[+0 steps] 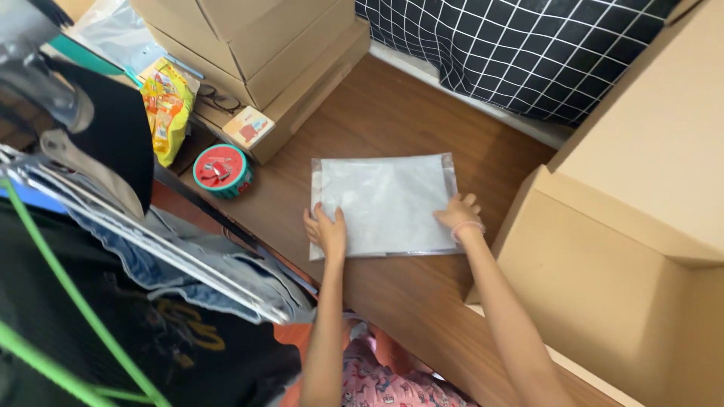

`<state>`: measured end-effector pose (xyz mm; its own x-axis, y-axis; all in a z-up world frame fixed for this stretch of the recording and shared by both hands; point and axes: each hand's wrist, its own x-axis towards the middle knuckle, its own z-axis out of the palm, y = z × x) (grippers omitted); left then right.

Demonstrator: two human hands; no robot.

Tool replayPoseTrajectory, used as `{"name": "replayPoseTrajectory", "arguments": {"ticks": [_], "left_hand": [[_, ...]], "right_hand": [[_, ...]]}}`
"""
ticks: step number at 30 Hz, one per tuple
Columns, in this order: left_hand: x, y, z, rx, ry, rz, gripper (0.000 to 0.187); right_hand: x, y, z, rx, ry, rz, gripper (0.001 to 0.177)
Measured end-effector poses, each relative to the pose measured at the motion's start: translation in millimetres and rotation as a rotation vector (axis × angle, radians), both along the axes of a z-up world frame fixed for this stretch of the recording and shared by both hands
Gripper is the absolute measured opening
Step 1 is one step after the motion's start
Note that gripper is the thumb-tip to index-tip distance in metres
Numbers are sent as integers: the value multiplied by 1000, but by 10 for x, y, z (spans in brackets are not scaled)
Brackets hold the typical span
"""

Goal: The person irons a grey t-shirt, folds it neatly, slides it into a clear plastic bag, and finally places the bagged shirt into a cardboard shipping box.

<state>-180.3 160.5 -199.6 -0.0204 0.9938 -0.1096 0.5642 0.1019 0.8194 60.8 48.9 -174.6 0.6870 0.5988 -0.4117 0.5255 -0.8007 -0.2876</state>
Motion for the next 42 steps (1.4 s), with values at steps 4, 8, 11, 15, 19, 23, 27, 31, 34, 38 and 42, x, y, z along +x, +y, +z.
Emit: {"name": "replayPoseTrajectory", "arguments": {"ticks": [4,8,11,15,19,23,27,31,34,38,42], "left_hand": [[-43,8,99,33,121,63,47],[-105,126,-111,17,198,122,35],[-197,189,-44,-8,236,109,21],[-201,235,-296,-40,92,134,18],[-118,-70,179,183,-274,120,14],[50,-459,711,162,-518,57,12],[448,-921,1094,73,-676,-82,12],[899,-1578,1307,-53,-715,-317,13],[1207,-2024,1271,-123,-699,-472,13],[1558,-2367,1148,-242,-615,-628,12],[2012,-2365,894,-271,-504,-678,14]], "right_hand": [[89,71,90,-27,39,-188,87],[250,26,38,-60,190,-200,96],[-60,24,558,0,310,-141,72],[138,-68,352,184,228,-178,61],[189,-414,533,506,155,-183,28],[-117,-1196,1554,702,197,-248,32],[152,-2245,1380,771,151,-410,31],[390,-3358,1087,765,105,-619,28],[487,-4106,857,737,83,-734,28],[546,-4605,837,656,60,-792,23],[811,-4715,789,549,-121,-757,28]]}}
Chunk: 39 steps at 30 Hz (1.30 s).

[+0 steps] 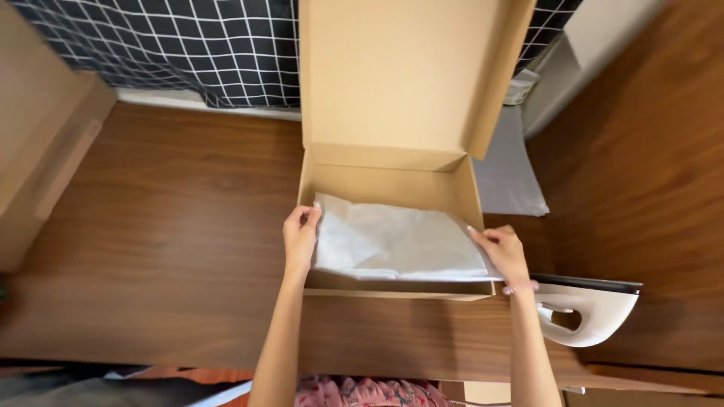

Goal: The person irons a grey t-shirt, folds it neatly, slides it into a clear plastic bag, and finally places the bagged shirt into a cardboard shipping box.

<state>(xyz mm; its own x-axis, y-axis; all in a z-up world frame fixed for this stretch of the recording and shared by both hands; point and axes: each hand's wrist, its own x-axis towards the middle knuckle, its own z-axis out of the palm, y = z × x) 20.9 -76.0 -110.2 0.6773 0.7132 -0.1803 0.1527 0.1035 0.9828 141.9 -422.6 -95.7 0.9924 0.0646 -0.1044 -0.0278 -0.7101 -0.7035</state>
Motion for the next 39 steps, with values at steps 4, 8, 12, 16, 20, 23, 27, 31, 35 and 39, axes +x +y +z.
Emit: {"name": "replayPoseTrajectory", "arguments": {"ticks": [4,8,12,16,20,23,27,31,35,39], "left_hand": [[457,141,-219,165,4,6,16],[575,123,145,538,130,-8,19],[589,66,133,1008,280,77,8],[557,51,68,1063,466,24,7],[641,184,-228,1051,647,-100,12],[696,229,-305,940,567,-53,20],[710,180,55,955,333,-23,25],[839,129,396,894,-48,-29,32],[1103,324,144,860,-106,86,28],[966,299,130,856,-90,94,28]], "right_hand": [[310,95,-23,-162,-161,19,36],[635,215,-161,-193,-59,7,43],[820,326,-369,-248,-29,-6,38],[739,405,-470,-458,-126,-9,29],[872,364,-757,-567,-136,-23,29],[862,374,-746,-512,-110,-24,29],[925,327,-915,-414,-149,-23,22],[974,291,-977,-310,-169,-24,16],[941,313,-878,-203,-200,-48,13],[737,400,-390,39,-168,-131,12]]}}
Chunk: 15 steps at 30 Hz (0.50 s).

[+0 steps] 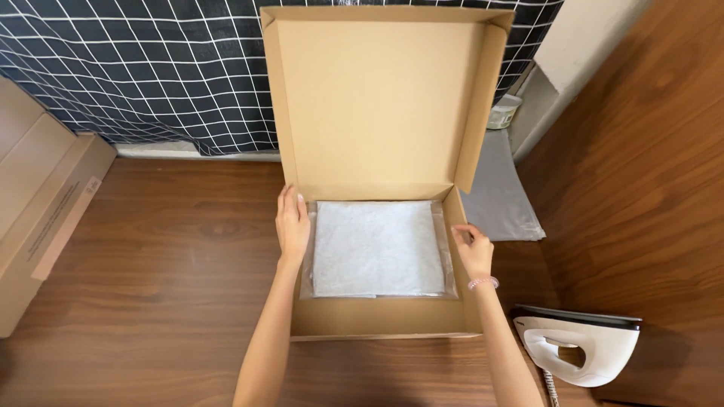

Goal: The person irons a grey t-shirt, folds it neatly, slides it into a clear plastic bag, and finally places the bagged shirt into a cardboard shipping box.

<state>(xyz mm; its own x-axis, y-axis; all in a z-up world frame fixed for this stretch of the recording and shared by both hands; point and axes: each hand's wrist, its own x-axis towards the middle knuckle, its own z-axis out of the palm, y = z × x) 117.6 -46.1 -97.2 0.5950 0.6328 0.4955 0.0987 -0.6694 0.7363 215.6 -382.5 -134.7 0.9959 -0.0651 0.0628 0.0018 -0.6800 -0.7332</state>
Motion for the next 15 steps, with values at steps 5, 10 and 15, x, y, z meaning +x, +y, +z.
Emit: {"name": "replayPoseTrajectory", "arguments": {"ticks": [5,10,15], "left_hand": [[-255,9,44,-204,150,-120,35],[-447,92,-34,-294,178,-215,34],[-394,309,-569,-362,62,-237,20]], "right_hand": [[-429,202,722,608,49,-140,37],[-462,-37,799,910,115,18,50],[-728,-108,1120,1079,85,98,59]]}}
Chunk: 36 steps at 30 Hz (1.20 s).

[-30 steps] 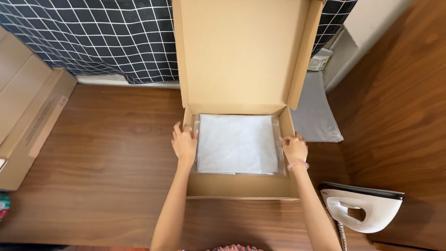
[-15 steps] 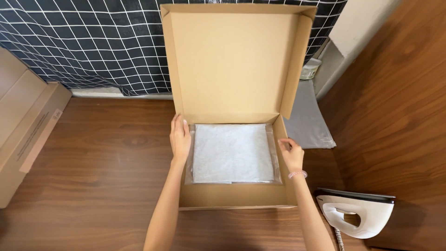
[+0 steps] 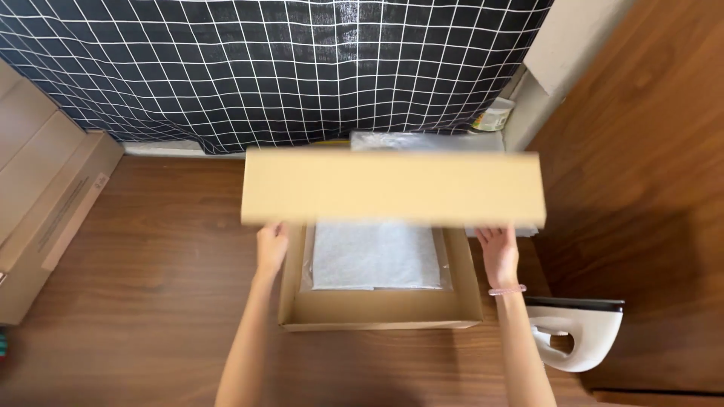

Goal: The person irons a grey t-shirt, folds it neatly, slides it into a clear plastic bag, and finally places the bagged shirt into a cardboard shipping box.

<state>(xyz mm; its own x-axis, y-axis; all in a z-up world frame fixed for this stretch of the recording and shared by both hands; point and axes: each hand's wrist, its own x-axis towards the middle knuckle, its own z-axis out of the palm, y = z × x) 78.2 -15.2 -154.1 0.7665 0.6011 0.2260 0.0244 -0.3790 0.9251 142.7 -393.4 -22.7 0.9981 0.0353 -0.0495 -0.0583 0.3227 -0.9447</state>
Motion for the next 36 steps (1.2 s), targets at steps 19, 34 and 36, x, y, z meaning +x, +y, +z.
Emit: {"name": "replayPoseTrajectory", "arguments": {"ticks": [19,34,36], "left_hand": [[-1370,-729,737,-304,16,-210,44],[-1575,-893,731,-390,586,37,60],[-1560,-856,675,-366,644,34,62]], "right_hand": [[-1003,-225,-583,-857,-382,176,42],[-1050,-170,-629,-1306,-45,166,42],[-1034,-179,-641,-1369,-32,182,43]]}}
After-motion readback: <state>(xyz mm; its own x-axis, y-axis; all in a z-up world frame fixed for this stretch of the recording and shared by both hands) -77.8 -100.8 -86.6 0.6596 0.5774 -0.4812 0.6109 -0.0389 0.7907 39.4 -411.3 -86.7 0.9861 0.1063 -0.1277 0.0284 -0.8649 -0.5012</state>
